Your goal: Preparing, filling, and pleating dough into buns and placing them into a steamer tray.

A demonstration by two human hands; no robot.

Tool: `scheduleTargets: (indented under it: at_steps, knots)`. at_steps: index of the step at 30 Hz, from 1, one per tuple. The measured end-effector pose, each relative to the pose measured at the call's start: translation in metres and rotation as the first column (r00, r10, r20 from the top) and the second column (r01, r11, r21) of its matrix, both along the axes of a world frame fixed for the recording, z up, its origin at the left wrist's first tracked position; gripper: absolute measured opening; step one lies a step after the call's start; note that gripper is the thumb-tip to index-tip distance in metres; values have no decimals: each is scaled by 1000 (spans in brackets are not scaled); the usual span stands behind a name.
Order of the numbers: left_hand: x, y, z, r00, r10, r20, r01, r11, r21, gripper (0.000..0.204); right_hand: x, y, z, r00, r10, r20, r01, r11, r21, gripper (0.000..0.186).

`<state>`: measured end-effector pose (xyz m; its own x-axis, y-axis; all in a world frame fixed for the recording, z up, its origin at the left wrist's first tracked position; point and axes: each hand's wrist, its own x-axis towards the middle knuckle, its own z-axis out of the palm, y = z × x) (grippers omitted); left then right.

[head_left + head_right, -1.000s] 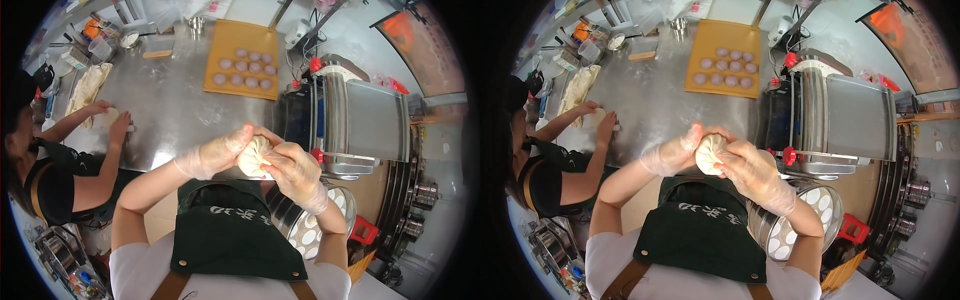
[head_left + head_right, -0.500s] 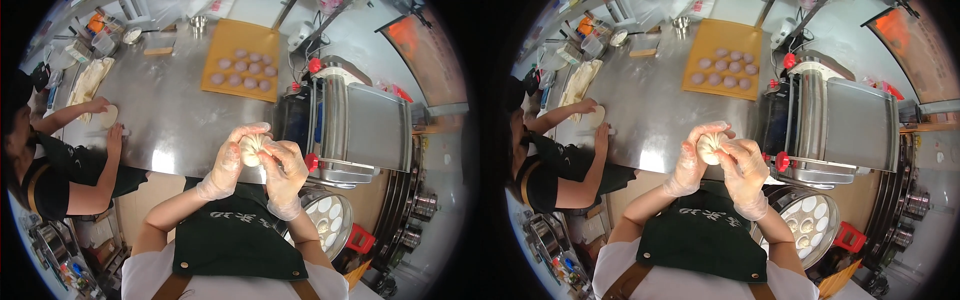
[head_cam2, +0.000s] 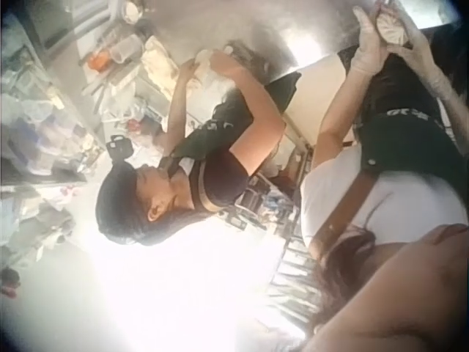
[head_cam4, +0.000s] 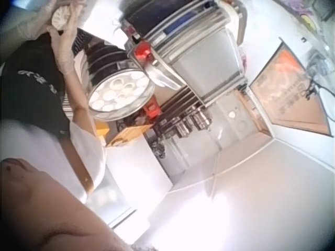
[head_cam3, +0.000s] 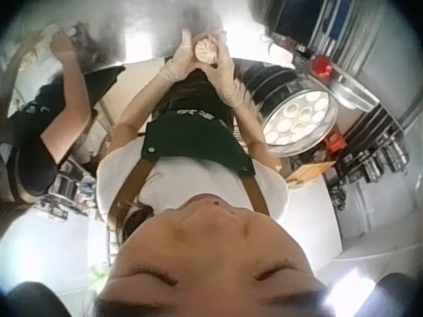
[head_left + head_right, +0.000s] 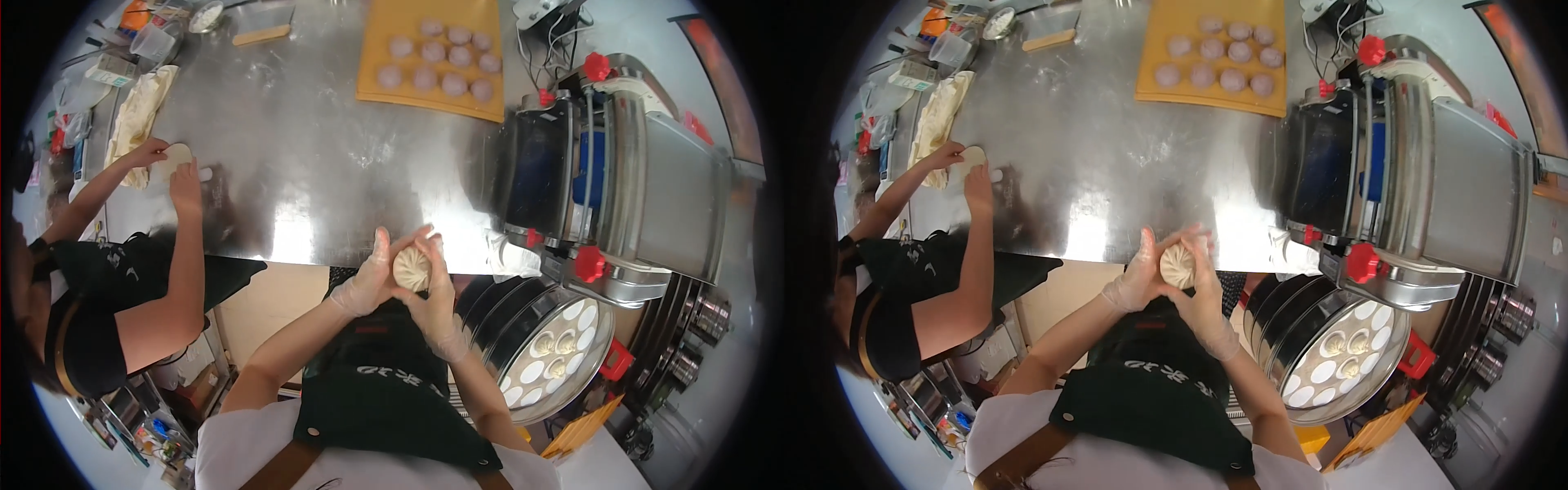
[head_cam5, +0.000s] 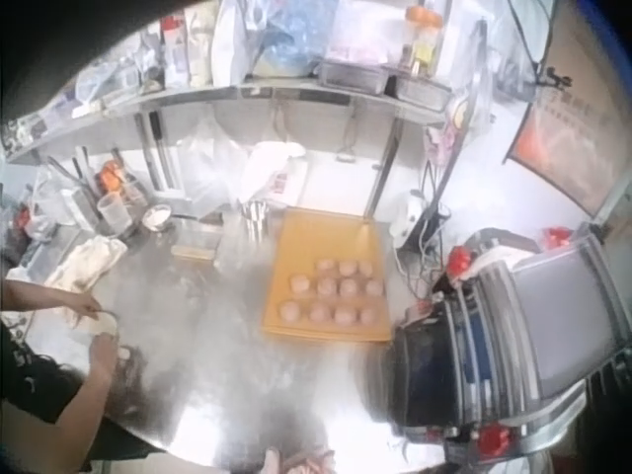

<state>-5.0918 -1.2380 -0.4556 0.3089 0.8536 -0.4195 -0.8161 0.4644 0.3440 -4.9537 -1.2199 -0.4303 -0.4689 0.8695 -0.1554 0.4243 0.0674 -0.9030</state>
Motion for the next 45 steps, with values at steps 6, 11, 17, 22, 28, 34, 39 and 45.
scheduleTargets:
  at_steps: [6,11,17,22,28,34,39,45]
  knots:
    - [-14,31,-88,701,200,-685,56,941,333,90,-5,35,-155,998,-62,-21,64,996,68,106]
    - [-1,35,-152,684,315,-657,-66,925,375,101,-28,27,-164,888,-317,-332,297,948,-111,100]
    - [34,31,-174,697,448,-560,-277,889,366,106,-22,49,-198,866,-345,-362,296,937,-185,98]
    - [37,46,-180,657,345,-671,-137,929,343,109,-29,49,-183,897,-344,-278,277,926,-256,103]
    - [39,50,-175,718,602,-350,-547,798,252,113,-27,53,-203,816,-428,-389,377,904,-203,107]
    - [53,41,-176,675,447,-587,-264,889,374,107,-30,62,-194,851,-382,-360,319,921,-222,100]
    - [36,63,-171,806,233,-544,-96,959,268,108,-53,41,-195,709,-598,-373,474,796,-376,102]
    - [40,45,-189,612,417,-672,-283,909,305,113,-32,61,-202,755,-505,-418,429,863,-267,100]
